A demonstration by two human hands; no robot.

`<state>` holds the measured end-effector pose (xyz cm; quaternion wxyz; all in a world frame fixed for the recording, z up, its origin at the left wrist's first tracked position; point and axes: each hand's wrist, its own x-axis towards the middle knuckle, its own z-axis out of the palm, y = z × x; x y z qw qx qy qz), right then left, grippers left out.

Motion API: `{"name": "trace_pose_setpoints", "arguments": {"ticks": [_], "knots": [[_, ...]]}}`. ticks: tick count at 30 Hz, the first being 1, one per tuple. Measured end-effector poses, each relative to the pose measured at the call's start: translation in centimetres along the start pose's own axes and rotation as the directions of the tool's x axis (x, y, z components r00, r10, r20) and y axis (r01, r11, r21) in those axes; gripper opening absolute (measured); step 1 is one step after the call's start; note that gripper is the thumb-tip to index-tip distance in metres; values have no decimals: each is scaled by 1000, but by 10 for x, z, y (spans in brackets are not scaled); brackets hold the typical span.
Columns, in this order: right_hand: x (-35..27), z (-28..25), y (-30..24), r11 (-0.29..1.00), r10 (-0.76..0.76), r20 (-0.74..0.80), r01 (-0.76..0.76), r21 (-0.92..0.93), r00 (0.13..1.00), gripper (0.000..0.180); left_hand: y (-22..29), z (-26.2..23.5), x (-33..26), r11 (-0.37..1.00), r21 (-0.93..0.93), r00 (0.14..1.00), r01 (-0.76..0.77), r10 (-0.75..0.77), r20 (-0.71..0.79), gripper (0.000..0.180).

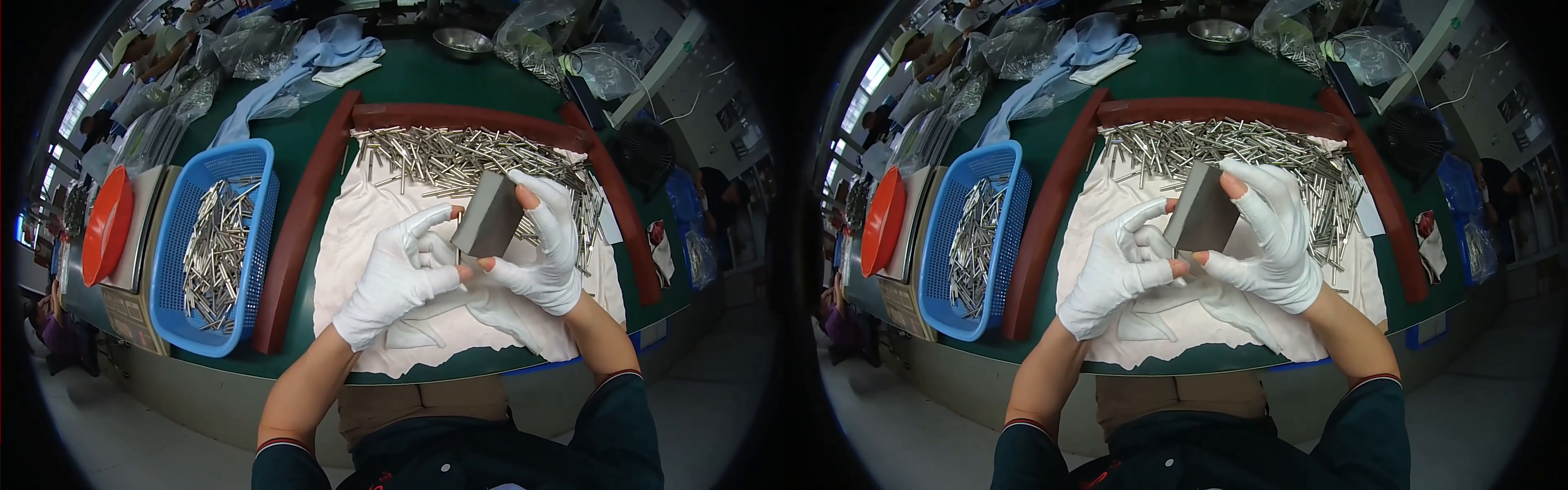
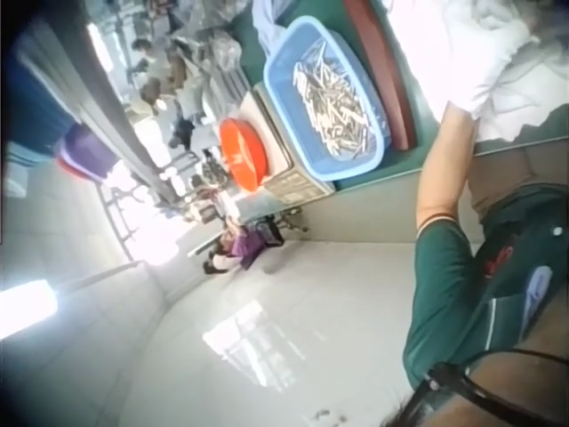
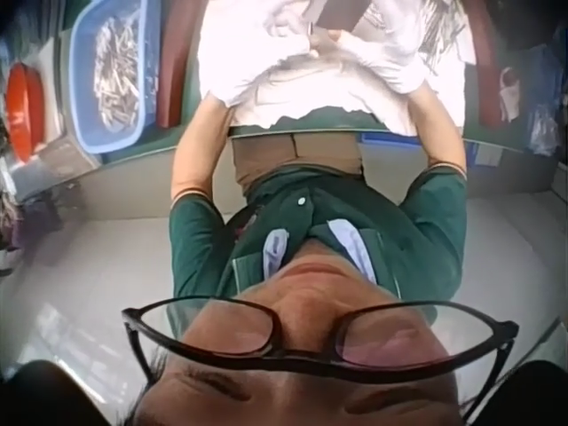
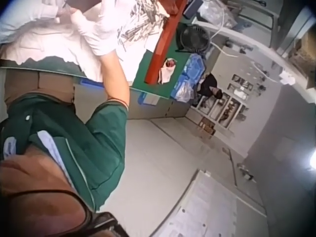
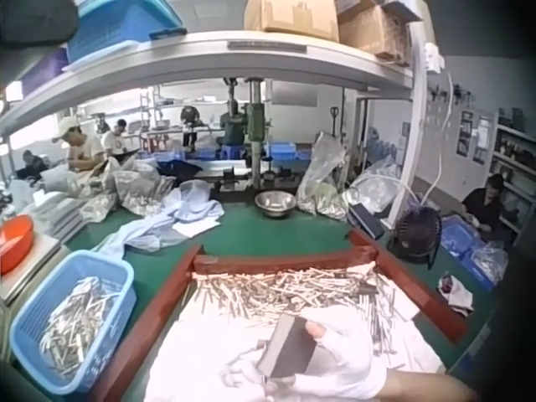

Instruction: The recorder is inspecting small metal pins by checking them against a reference block and sorting them.

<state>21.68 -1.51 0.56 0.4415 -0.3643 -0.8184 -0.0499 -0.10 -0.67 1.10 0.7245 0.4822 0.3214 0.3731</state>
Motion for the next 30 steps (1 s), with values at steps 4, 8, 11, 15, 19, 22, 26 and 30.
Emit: {"name": "trace_pose_setpoints", "arguments": {"ticks": [4,8,11,15,19,22,26,30], "knots": [[-2,-3,4,999,13,48,-15,37,999,88,-2,-2,1,998,44,999,45,-46,19,69],[1,-3,-1,1000,-1,31,0,23,1000,88,3,8,1,993,-66,995,95,-93,45,71],[1,-2,-3,1000,-10,16,10,-12,1000,88,-3,-5,1,995,16,993,100,-101,62,72],[3,-1,-7,999,-29,-2,29,-32,1000,86,-5,2,2,996,-22,995,88,-87,51,71],[-5,-2,5,999,-20,6,20,-46,1000,85,-3,-5,3,997,-38,996,67,-64,65,69],[4,0,-6,999,-29,8,29,-37,1000,84,0,6,2,994,-45,994,99,-96,60,69],[-5,-4,2,999,-15,13,16,-48,1000,86,-2,-5,2,993,-37,991,116,-113,75,70],[3,1,-10,999,-29,-2,29,-45,1000,83,-2,4,2,994,-49,992,101,-97,81,71]]}}
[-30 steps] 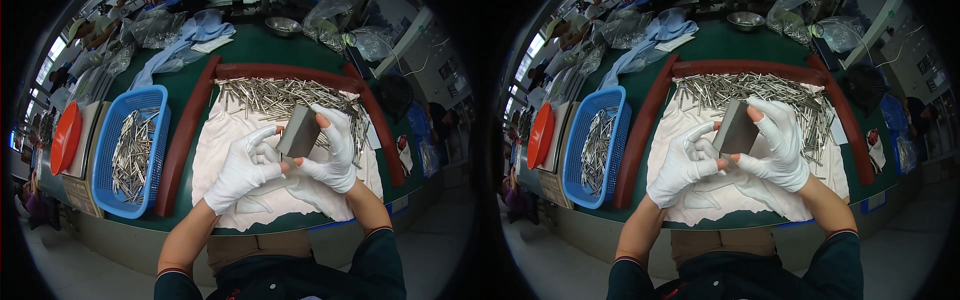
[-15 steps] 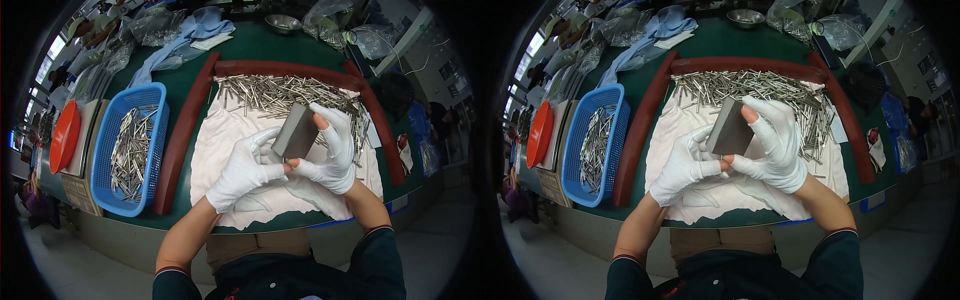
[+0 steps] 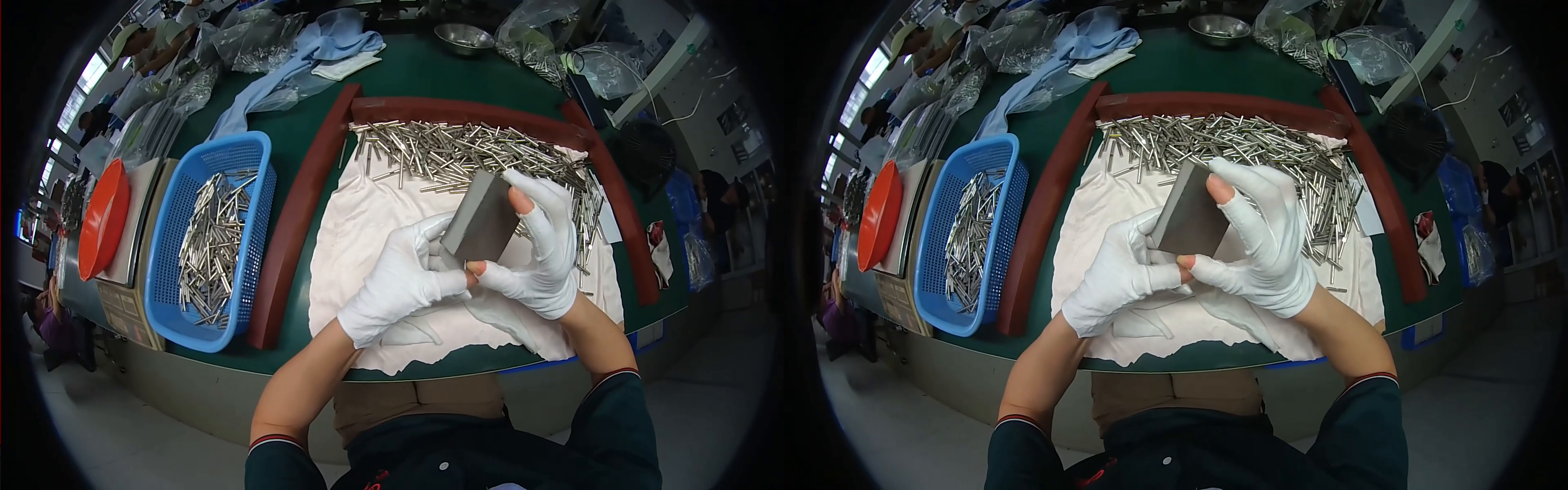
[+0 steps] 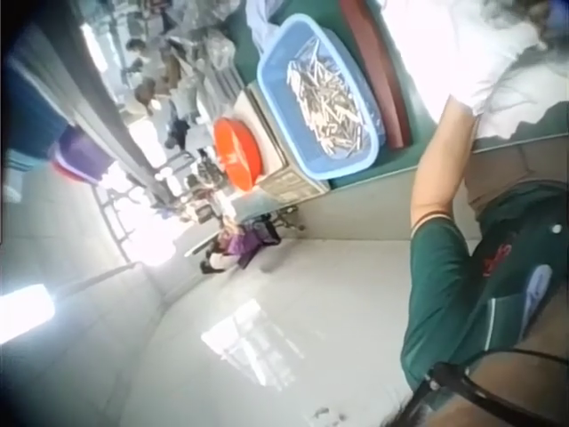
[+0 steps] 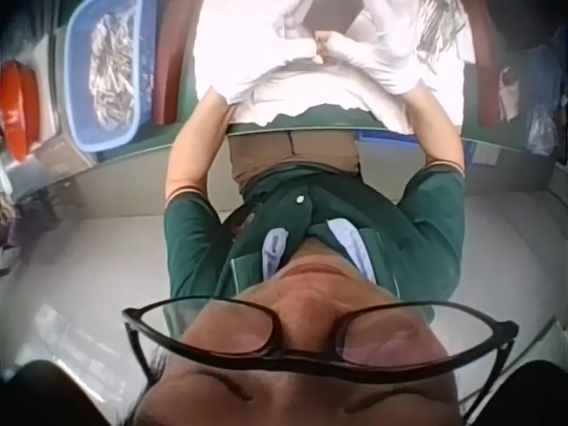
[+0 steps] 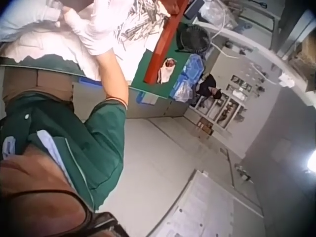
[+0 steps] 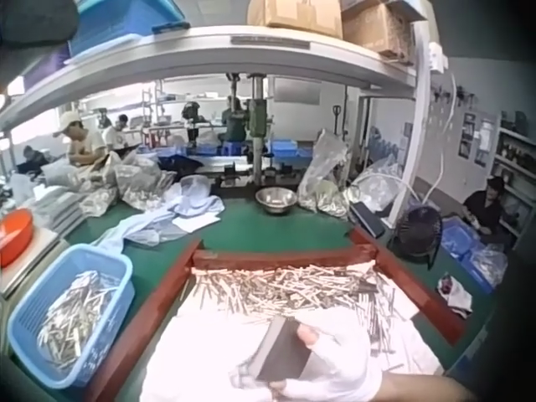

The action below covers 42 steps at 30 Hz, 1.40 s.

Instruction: The recorder is inspecting small metal pins by checking them against a reference block and sorting them.

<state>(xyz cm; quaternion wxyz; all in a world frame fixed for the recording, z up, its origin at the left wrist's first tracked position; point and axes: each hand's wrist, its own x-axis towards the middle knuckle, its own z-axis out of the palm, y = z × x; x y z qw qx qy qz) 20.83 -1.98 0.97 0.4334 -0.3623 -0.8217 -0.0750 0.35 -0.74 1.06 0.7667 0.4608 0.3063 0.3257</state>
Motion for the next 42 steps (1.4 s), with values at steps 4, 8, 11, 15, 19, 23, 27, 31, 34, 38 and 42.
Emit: {"name": "trace_pose_setpoints", "arguments": {"ticks": [4,8,11,15,19,23,27,31,34,38,42], "knots": [[-11,-8,12,994,-14,35,18,-107,999,87,1,-12,-2,999,17,999,-37,38,-32,69],[-12,-7,15,998,59,-74,-62,-31,995,89,1,-9,0,997,69,997,-39,44,-62,70],[-13,-4,15,997,53,-31,-55,-53,998,91,1,-7,-1,996,70,996,-57,62,-66,69],[-11,-1,11,999,43,-51,-43,3,998,91,-6,-5,3,991,66,991,-117,121,-55,68],[-6,2,2,1000,-3,-35,2,-5,999,88,3,5,-1,998,46,997,-50,53,-63,68],[-12,0,10,999,-7,-11,7,-40,1000,88,-3,-6,-2,994,100,996,-52,59,-67,65],[-4,3,2,1000,12,8,-12,5,1000,85,3,4,-1,996,76,998,-55,57,-31,66],[-8,-1,9,1000,26,28,-26,-5,999,86,-3,-9,0,990,140,997,-12,22,-70,67],[-1,-1,5,1000,-2,14,3,-20,1000,87,-5,-2,2,997,64,999,-37,39,-20,71],[-6,-2,4,999,15,15,-15,-35,1000,89,-4,-9,1,999,42,1000,-10,11,-10,76],[-6,-2,0,998,57,22,-57,-20,998,88,-11,-9,6,998,10,998,-57,57,-14,76]]}}
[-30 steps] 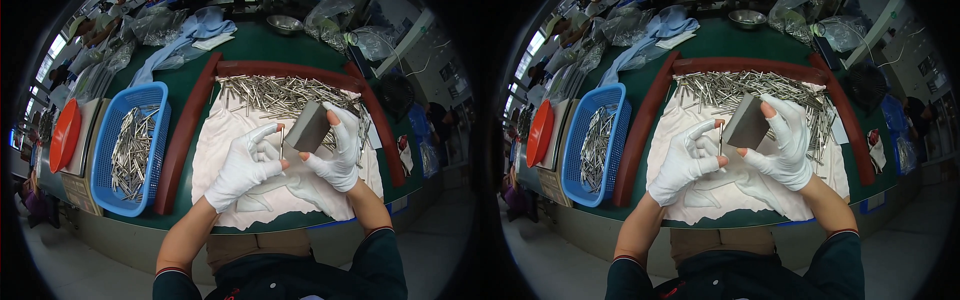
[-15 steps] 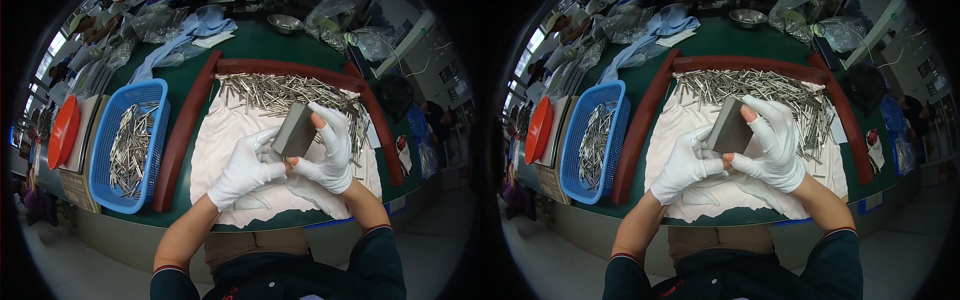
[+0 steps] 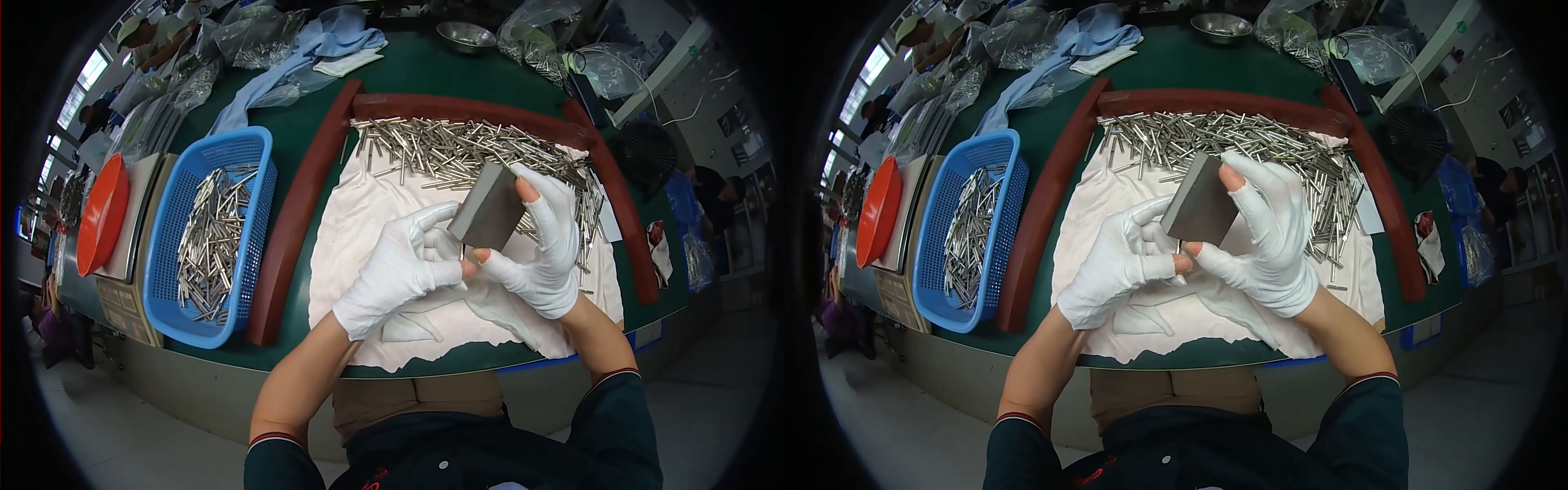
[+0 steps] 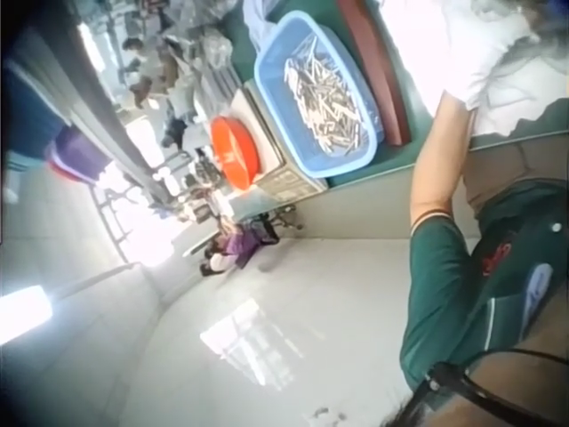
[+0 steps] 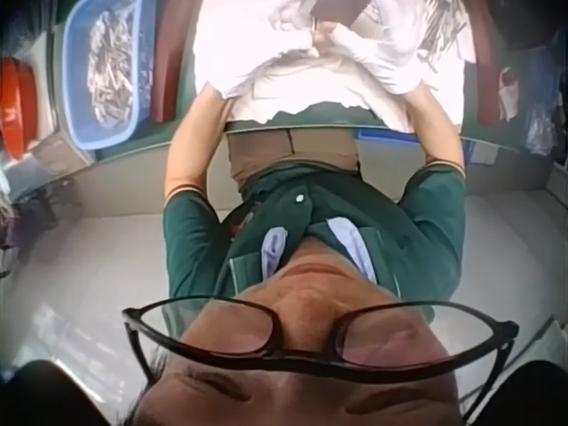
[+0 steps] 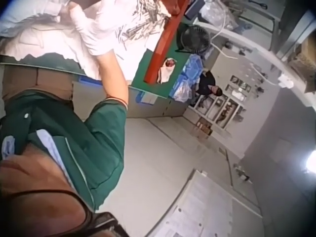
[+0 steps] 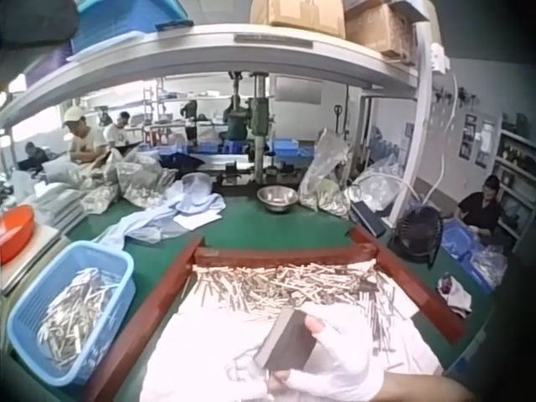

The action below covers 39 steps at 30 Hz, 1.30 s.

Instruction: The recorder is inspecting small metal pins by checking them against a reference block and sorting them.

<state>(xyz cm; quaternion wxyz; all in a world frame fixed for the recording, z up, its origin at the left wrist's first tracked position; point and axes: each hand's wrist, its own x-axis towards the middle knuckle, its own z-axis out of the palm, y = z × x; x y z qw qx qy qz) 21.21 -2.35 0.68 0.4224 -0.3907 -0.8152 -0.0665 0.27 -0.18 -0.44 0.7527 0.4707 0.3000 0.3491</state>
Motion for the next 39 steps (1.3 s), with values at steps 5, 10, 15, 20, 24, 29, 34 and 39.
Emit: {"name": "trace_pose_setpoints", "arguments": {"ticks": [5,10,15,20,24,29,34,39], "knots": [[0,0,-3,976,129,71,-139,170,989,87,7,2,-3,996,-65,997,66,-63,42,72],[1,-2,-4,958,189,108,-207,196,976,87,9,0,-3,994,-50,993,100,-97,66,71],[3,-4,-4,978,150,84,-160,131,985,87,8,-1,-3,994,-63,993,94,-89,79,68],[2,-3,-2,975,164,78,-173,140,983,86,8,2,-3,994,-60,993,90,-84,82,69],[4,-4,-5,979,142,115,-157,132,983,85,6,2,-1,994,-40,991,102,-98,93,69],[6,-5,-8,988,82,97,-94,124,992,84,6,2,-2,993,-50,991,111,-106,83,68],[5,-3,-13,1000,0,-20,1,21,1000,86,11,8,-2,991,-90,994,99,-95,46,68],[5,-4,-10,1000,-3,34,2,23,999,85,17,11,-4,992,-80,994,100,-97,47,67]]}}
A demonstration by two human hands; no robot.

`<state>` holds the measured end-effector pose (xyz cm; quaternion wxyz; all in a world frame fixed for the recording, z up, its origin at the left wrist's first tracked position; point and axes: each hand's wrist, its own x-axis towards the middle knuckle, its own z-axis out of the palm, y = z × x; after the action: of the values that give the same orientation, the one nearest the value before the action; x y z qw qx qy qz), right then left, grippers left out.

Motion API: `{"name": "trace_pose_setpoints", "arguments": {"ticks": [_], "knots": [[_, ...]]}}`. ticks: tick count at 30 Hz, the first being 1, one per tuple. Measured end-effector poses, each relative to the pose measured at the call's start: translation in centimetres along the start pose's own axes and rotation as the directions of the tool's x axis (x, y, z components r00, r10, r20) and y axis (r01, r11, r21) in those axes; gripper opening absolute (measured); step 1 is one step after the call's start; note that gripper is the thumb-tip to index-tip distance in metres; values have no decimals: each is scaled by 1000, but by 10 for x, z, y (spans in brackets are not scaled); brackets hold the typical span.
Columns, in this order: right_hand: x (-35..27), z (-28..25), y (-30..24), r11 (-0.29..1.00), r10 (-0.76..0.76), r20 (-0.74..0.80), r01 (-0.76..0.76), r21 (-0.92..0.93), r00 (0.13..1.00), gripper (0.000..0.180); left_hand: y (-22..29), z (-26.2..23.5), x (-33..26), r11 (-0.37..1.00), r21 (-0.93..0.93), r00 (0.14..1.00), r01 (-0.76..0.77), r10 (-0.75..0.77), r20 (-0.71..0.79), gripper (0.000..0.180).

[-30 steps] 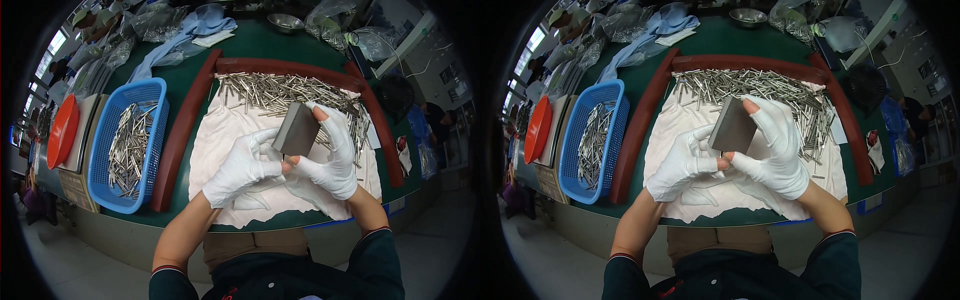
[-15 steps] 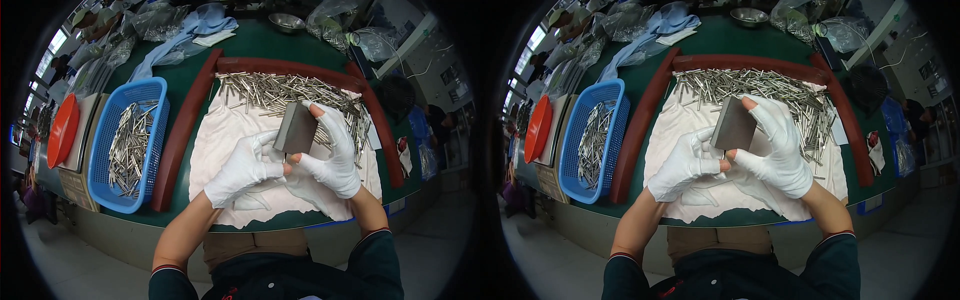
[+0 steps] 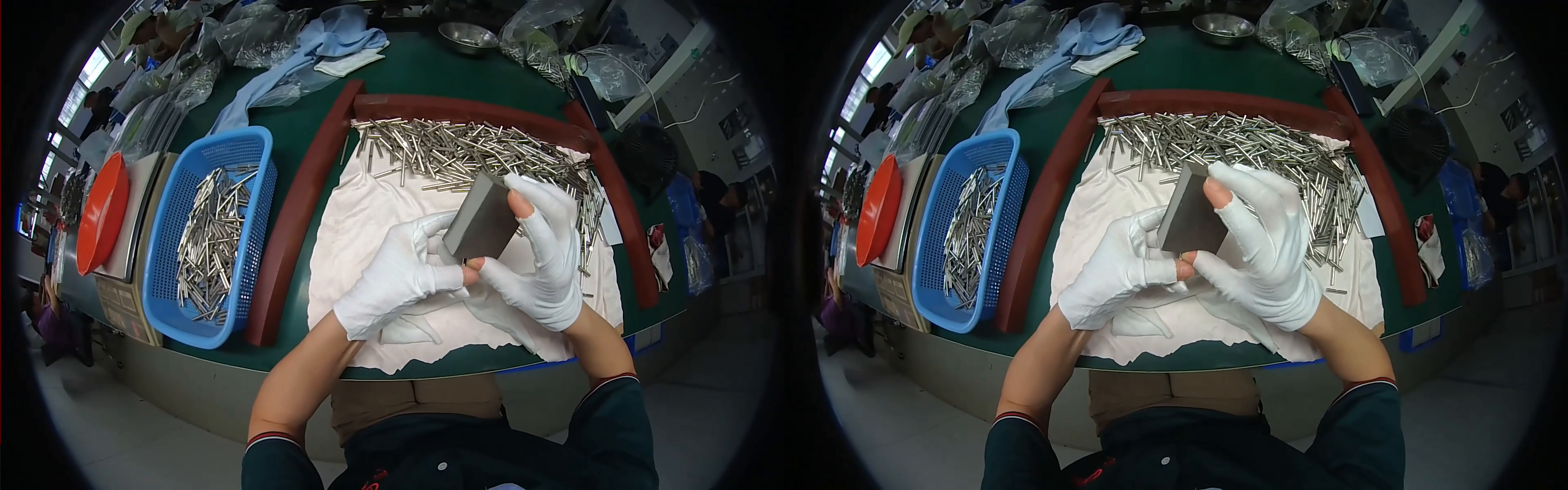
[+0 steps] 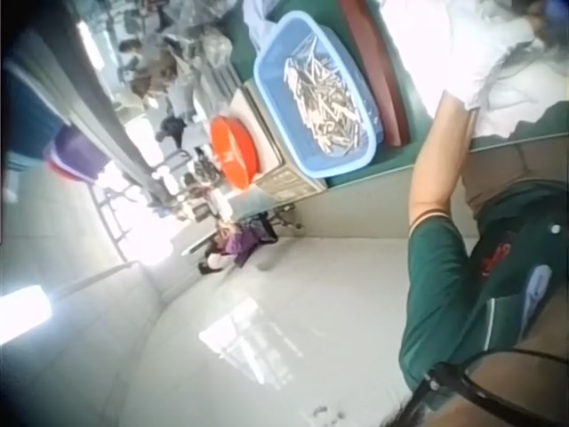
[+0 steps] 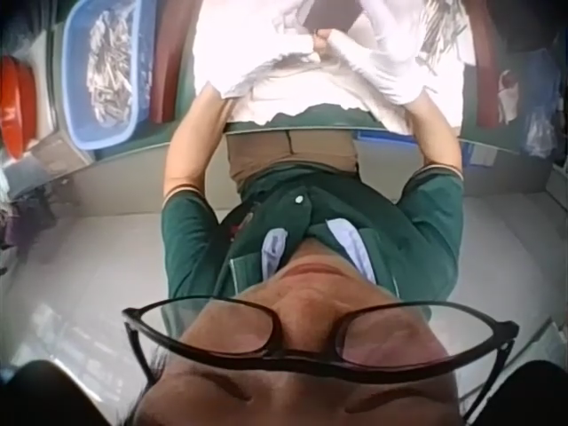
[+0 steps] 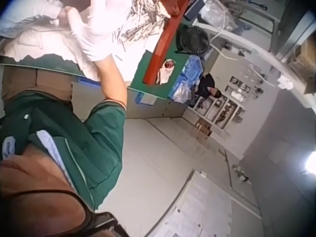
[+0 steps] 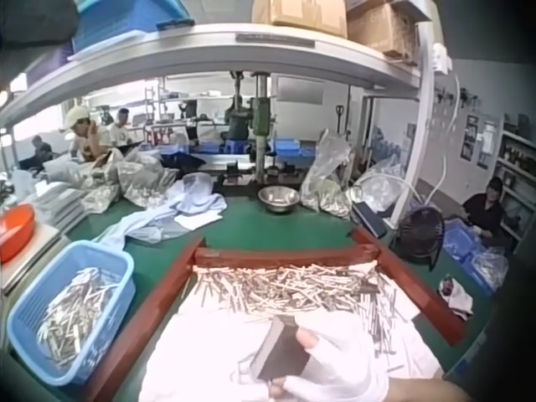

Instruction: The recorder is inspecting small metal pins by checking them against a reference block and sorting them.

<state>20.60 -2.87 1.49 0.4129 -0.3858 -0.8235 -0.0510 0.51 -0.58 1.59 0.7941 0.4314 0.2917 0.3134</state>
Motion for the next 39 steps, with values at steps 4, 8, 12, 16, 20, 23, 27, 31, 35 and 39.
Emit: {"name": "trace_pose_setpoints", "arguments": {"ticks": [4,8,12,16,20,23,27,31,35,39], "knots": [[2,-4,2,981,97,55,-105,166,994,84,-3,-9,-1,998,46,999,32,-32,11,68],[-1,0,0,999,-22,-39,21,-29,999,84,-2,-6,0,999,29,999,26,-27,29,68],[0,-3,2,972,149,28,-151,181,988,84,-3,-10,0,999,33,998,27,-29,53,68],[-5,-1,2,994,-88,-45,84,-73,995,85,-1,-6,0,999,-3,999,45,-45,21,67],[-3,0,-1,958,222,46,-227,178,974,84,-2,-9,-1,999,14,999,32,-32,27,65],[-4,2,0,1000,8,-44,-10,-26,999,85,-1,-8,-1,999,8,999,34,-35,21,65],[0,0,-2,1000,-4,-34,4,-11,999,84,0,-8,-2,999,32,999,40,-40,-4,66],[-8,4,0,987,-105,-99,91,-131,990,85,-3,-8,1,998,40,998,54,-54,8,69],[-17,0,6,988,154,-251,-142,66,956,88,-7,-15,2,997,-74,1000,-1,1,4,75],[-13,-2,8,965,231,-103,-214,151,968,89,-7,-19,-1,993,-115,999,-18,22,33,77]]}}
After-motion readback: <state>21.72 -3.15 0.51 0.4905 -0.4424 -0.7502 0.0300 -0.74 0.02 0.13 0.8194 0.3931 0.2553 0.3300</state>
